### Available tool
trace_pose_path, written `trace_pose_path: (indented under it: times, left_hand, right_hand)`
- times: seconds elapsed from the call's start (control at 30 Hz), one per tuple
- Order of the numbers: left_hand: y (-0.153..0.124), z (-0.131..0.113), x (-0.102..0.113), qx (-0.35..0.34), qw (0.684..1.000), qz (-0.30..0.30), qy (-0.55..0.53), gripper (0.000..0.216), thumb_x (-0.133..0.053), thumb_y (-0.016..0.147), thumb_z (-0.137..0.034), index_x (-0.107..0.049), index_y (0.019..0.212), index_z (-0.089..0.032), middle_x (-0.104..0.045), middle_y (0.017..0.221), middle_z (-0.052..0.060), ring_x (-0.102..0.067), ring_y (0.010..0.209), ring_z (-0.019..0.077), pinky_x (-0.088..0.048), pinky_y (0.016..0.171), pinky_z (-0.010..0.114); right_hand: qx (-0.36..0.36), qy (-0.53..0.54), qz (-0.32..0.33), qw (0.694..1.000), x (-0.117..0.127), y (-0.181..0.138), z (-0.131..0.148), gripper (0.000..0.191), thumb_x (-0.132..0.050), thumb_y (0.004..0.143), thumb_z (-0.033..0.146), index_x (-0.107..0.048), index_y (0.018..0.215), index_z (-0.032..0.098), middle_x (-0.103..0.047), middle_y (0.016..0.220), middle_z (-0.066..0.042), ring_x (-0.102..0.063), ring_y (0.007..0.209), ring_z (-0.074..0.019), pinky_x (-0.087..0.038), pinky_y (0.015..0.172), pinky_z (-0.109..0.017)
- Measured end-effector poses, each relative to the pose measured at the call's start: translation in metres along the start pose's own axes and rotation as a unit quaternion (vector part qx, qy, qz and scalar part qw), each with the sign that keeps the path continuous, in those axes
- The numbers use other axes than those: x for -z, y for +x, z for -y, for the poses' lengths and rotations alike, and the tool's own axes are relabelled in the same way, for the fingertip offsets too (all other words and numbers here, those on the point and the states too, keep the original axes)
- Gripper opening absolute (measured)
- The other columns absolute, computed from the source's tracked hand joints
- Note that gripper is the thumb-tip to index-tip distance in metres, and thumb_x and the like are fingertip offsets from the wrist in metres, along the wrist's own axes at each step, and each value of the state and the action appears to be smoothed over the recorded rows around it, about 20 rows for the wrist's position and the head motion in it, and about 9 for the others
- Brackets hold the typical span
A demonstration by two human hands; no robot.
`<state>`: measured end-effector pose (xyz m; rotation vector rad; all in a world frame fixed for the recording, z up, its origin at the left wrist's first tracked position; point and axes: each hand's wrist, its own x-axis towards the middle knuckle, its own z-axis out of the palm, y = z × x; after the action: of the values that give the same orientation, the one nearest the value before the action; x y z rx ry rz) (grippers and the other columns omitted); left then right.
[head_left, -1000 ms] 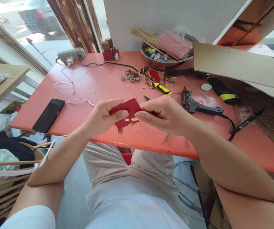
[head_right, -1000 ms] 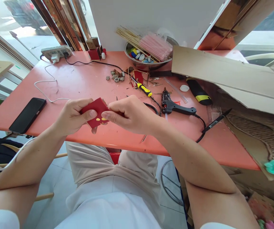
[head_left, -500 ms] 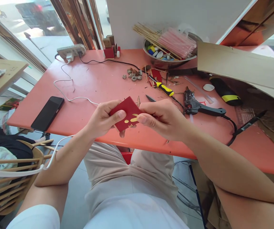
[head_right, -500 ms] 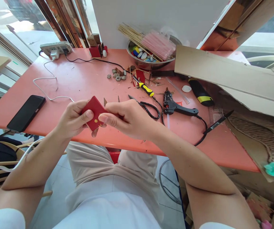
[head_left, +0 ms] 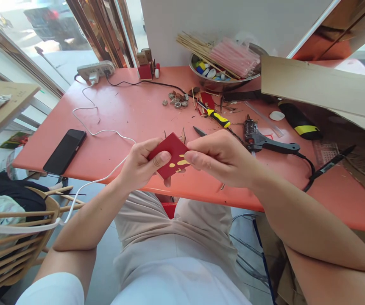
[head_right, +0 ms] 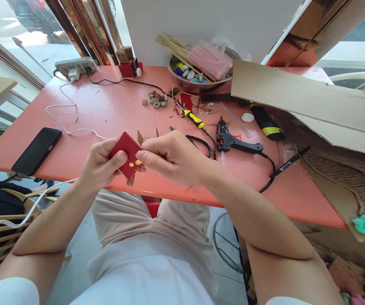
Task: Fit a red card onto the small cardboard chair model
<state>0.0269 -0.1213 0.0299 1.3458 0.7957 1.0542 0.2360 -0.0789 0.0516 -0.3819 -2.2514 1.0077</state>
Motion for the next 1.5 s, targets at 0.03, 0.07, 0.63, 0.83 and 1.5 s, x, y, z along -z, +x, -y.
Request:
trace_pose_path:
  times: [0.03, 0.07, 0.63, 0.83, 1.5]
  left_hand:
    - [0.0, 0.0, -0.001, 0.007, 1.0, 0.005, 0.008, 0.058, -0.086, 0.086, -0.069, -0.073, 0.083, -0.013, -0.08, 0.076, 0.009, -0.075, 0.053, 0.0172, -0.061, 0.04, 0.022]
    - [-0.001, 0.0, -0.001, 0.015, 1.0, 0.012, 0.015, 0.059, -0.087, 0.085, -0.07, -0.072, 0.081, -0.013, -0.08, 0.074, 0.008, -0.073, 0.051, 0.0164, -0.06, 0.04, 0.022]
    - [-0.019, 0.0, -0.01, 0.08, 0.996, 0.031, 0.04, 0.062, -0.082, 0.086, -0.076, -0.06, 0.075, -0.02, -0.066, 0.06, -0.001, -0.068, 0.043, 0.0155, -0.052, 0.036, 0.021]
    - [-0.034, 0.013, -0.013, 0.095, 0.995, 0.022, 0.003, 0.06, -0.077, 0.091, -0.076, -0.061, 0.08, -0.019, -0.073, 0.064, 0.004, -0.071, 0.045, 0.0184, -0.055, 0.039, 0.024]
    - [-0.01, 0.023, -0.015, 0.003, 0.973, -0.216, -0.078, 0.065, -0.082, 0.085, -0.078, -0.077, 0.119, -0.023, -0.086, 0.112, 0.006, -0.083, 0.109, 0.0272, -0.069, 0.076, 0.031]
  right_hand:
    - [-0.007, 0.011, 0.013, 1.0, 0.001, 0.001, 0.0, 0.038, -0.047, 0.109, 0.023, -0.041, 0.071, 0.022, -0.035, 0.061, 0.008, -0.03, 0.057, -0.0065, -0.026, 0.053, -0.023]
    - [-0.012, 0.014, 0.016, 1.0, 0.002, 0.001, 0.0, 0.037, -0.047, 0.108, 0.021, -0.042, 0.071, 0.022, -0.036, 0.061, 0.008, -0.031, 0.056, -0.0064, -0.026, 0.053, -0.023]
    - [-0.015, 0.026, 0.004, 1.0, -0.011, 0.001, -0.001, 0.039, -0.043, 0.102, 0.018, -0.024, 0.068, 0.025, -0.024, 0.058, 0.008, -0.023, 0.053, -0.0062, -0.021, 0.05, -0.025]
    - [-0.029, 0.051, 0.031, 0.998, -0.02, -0.001, -0.004, 0.039, -0.042, 0.102, 0.021, -0.024, 0.068, 0.025, -0.025, 0.059, 0.007, -0.023, 0.054, -0.0059, -0.02, 0.051, -0.025]
    - [0.131, -0.378, -0.087, 0.912, -0.008, -0.008, -0.037, 0.048, -0.052, 0.108, 0.017, -0.063, 0.153, 0.032, -0.064, 0.161, -0.014, -0.063, 0.147, -0.029, -0.056, 0.115, -0.054]
